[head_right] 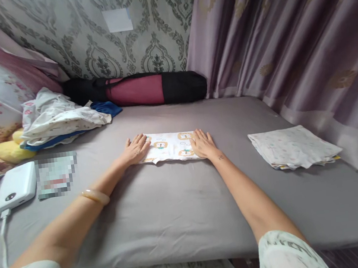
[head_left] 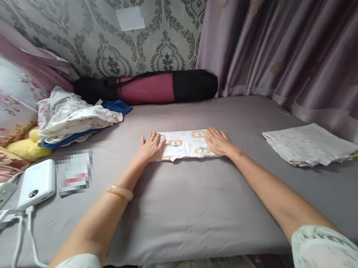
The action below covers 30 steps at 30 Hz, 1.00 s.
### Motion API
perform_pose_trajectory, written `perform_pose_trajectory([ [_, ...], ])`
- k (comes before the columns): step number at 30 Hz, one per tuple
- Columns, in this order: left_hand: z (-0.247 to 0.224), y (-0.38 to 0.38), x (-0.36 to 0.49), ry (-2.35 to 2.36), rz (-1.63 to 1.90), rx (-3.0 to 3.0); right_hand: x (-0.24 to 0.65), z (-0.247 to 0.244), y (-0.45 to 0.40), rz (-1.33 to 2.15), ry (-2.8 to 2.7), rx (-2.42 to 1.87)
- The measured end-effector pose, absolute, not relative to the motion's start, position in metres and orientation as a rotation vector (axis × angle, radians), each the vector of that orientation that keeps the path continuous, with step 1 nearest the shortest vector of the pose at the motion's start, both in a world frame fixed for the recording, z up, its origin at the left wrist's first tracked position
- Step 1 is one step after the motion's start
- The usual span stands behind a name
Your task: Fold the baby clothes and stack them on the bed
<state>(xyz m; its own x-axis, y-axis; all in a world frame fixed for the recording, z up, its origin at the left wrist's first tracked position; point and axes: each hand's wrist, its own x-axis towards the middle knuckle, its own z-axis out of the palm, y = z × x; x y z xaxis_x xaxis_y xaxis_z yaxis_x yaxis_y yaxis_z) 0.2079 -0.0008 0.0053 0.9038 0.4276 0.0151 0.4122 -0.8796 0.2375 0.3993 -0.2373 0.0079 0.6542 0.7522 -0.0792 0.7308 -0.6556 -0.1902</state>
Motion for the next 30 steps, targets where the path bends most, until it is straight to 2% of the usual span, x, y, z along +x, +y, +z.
perform_pose_trajectory([
  [6,-0.004,0.006,0.206,0.634,0.053,2.784,0.402,0.002,-0.24,0.241,-1.249,-2.743],
  [11,0.008,0.003,0.209,0.676,-0.039,2.82,0.393,0.015,-0.236,0.227,-1.227,-2.786],
  [15,0.02,-0.027,0.219,0.77,0.103,2.946,0.363,0.024,-0.221,0.024,-1.215,-2.766],
  [19,0.014,-0.068,0.227,0.517,0.192,3.017,0.33,0.02,-0.206,-0.018,-1.372,-2.641],
  [24,-0.001,-0.082,0.23,0.447,0.153,3.006,0.318,0.012,-0.202,-0.008,-1.404,-2.656],
  [30,0.008,-0.076,0.225,0.465,0.155,2.926,0.331,0.022,-0.202,0.161,-1.404,-2.663],
])
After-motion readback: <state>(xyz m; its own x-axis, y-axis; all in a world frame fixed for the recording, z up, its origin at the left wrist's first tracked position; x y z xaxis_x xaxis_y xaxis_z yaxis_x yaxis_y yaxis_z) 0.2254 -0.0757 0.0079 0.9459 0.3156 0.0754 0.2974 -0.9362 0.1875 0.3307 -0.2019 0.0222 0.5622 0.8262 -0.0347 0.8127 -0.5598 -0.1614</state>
